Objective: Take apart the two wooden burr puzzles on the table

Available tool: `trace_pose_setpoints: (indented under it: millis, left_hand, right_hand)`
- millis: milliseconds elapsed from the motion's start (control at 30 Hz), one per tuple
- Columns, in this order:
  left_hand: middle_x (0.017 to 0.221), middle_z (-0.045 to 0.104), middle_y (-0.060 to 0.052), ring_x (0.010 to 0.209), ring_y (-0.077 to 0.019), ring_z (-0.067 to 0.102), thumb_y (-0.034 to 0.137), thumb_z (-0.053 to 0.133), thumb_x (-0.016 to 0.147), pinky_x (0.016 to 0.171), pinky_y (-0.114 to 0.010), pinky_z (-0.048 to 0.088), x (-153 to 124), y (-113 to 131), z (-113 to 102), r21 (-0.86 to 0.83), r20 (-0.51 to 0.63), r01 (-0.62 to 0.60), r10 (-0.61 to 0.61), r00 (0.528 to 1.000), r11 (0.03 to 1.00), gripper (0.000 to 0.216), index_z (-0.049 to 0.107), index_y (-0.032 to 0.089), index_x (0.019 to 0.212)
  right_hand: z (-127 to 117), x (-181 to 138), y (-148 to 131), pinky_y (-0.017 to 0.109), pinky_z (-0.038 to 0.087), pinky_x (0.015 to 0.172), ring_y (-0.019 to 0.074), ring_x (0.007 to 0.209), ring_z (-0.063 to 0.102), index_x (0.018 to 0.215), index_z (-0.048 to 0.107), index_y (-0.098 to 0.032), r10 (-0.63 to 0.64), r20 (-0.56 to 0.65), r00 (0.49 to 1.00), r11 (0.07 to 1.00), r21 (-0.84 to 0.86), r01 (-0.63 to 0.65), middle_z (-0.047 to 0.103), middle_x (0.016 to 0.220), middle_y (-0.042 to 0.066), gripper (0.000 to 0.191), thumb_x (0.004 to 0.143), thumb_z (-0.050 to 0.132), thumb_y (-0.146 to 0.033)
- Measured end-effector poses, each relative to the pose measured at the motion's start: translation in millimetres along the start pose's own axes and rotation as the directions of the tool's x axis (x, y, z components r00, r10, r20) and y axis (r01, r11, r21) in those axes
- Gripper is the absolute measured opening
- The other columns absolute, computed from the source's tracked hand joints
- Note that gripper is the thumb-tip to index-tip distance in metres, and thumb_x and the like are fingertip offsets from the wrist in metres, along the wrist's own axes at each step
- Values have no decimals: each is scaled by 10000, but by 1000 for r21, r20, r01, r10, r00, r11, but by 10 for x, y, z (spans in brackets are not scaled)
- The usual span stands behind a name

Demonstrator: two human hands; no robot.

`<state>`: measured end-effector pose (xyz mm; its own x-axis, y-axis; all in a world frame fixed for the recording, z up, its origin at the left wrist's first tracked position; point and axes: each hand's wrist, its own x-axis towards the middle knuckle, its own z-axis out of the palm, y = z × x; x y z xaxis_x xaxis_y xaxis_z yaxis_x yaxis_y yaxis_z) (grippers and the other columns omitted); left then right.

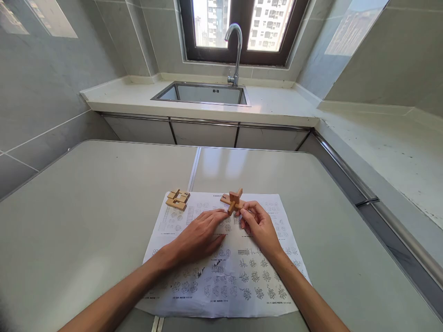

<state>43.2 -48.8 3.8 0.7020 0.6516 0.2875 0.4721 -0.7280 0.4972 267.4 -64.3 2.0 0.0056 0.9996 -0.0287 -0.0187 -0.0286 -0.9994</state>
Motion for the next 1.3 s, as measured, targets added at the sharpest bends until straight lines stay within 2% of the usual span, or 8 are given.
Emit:
trace_pose_setpoints:
  millis: [167, 300, 367, 433, 600, 733, 967, 1300]
  left_hand:
    - [1242, 618, -124, 1171, -291, 634, 162, 573, 955, 988, -486, 578, -2, -8, 13, 6, -153, 50, -49, 987, 999, 302, 492, 219, 1240]
    - [1285, 542, -145, 1242, -299, 591, 210, 626, 962, 1018, -496, 569, -16, -20, 11, -34, -325, 59, -66, 943, 998, 416, 417, 226, 1322]
    - [1358, 505, -167, 1334, -325, 545, 242, 657, 956, 1071, -533, 542, -22, -17, 2, -47, -362, 50, -63, 930, 998, 502, 378, 239, 1373]
    - [1452, 465, -190, 1411, -343, 500, 271, 685, 948, 1123, -560, 510, -24, -7, -15, -71, -340, 25, -48, 939, 997, 595, 337, 252, 1429]
    - [1579, 425, -203, 1479, -351, 454, 346, 755, 918, 1184, -553, 471, -23, 25, -67, -133, -164, -72, 50, 985, 989, 854, 211, 269, 1571]
    - [1620, 405, -201, 1473, -359, 466, 419, 785, 905, 1182, -548, 476, -28, 44, -97, -132, -82, -41, 30, 996, 990, 942, 168, 277, 1602]
    - [1487, 545, -181, 1353, -353, 577, 450, 837, 848, 1096, -521, 534, -30, 55, -116, -158, -80, -6, -6, 997, 987, 970, 221, 272, 1576]
    - [1427, 591, -164, 1298, -349, 614, 440, 887, 784, 1075, -502, 538, -31, 52, -113, -194, -95, 29, -49, 994, 981, 1006, 274, 260, 1562]
  right_hand:
    - [8, -15, -40, 268, 416, 555, 144, 577, 520, 854, 553, -238, -10, 80, 997, 997, -74, 16, 635, 733, -5, 355, 951, 664, -560]
    - [14, -46, -37, 290, 450, 608, 150, 599, 533, 818, 557, -235, -19, 146, 989, 996, -79, 31, 642, 724, 1, 367, 969, 650, -556]
    - [6, -59, -19, 302, 464, 625, 161, 615, 544, 815, 558, -236, -19, 173, 985, 996, -81, 34, 645, 717, 7, 368, 982, 631, -556]
    - [-6, -66, 2, 312, 473, 638, 170, 626, 553, 809, 555, -237, -19, 190, 982, 997, -73, 33, 643, 704, 8, 373, 989, 616, -558]
    - [-33, -71, 35, 325, 464, 688, 172, 640, 549, 796, 560, -235, -21, 218, 976, 999, -44, 31, 628, 681, -4, 362, 1004, 615, -527]
    - [-37, -84, 54, 318, 442, 683, 176, 657, 565, 804, 572, -235, 4, 284, 959, 999, -44, 9, 637, 686, -9, 341, 1013, 624, -499]
    - [-22, -105, 48, 311, 420, 669, 170, 660, 566, 820, 572, -232, -3, 349, 937, 998, -55, 23, 643, 694, -13, 338, 1032, 611, -493]
    - [1, -92, -4, 294, 415, 624, 152, 604, 527, 1097, 594, -243, 63, 345, 936, 997, -52, -47, 619, 668, -36, 299, 1059, 549, -536]
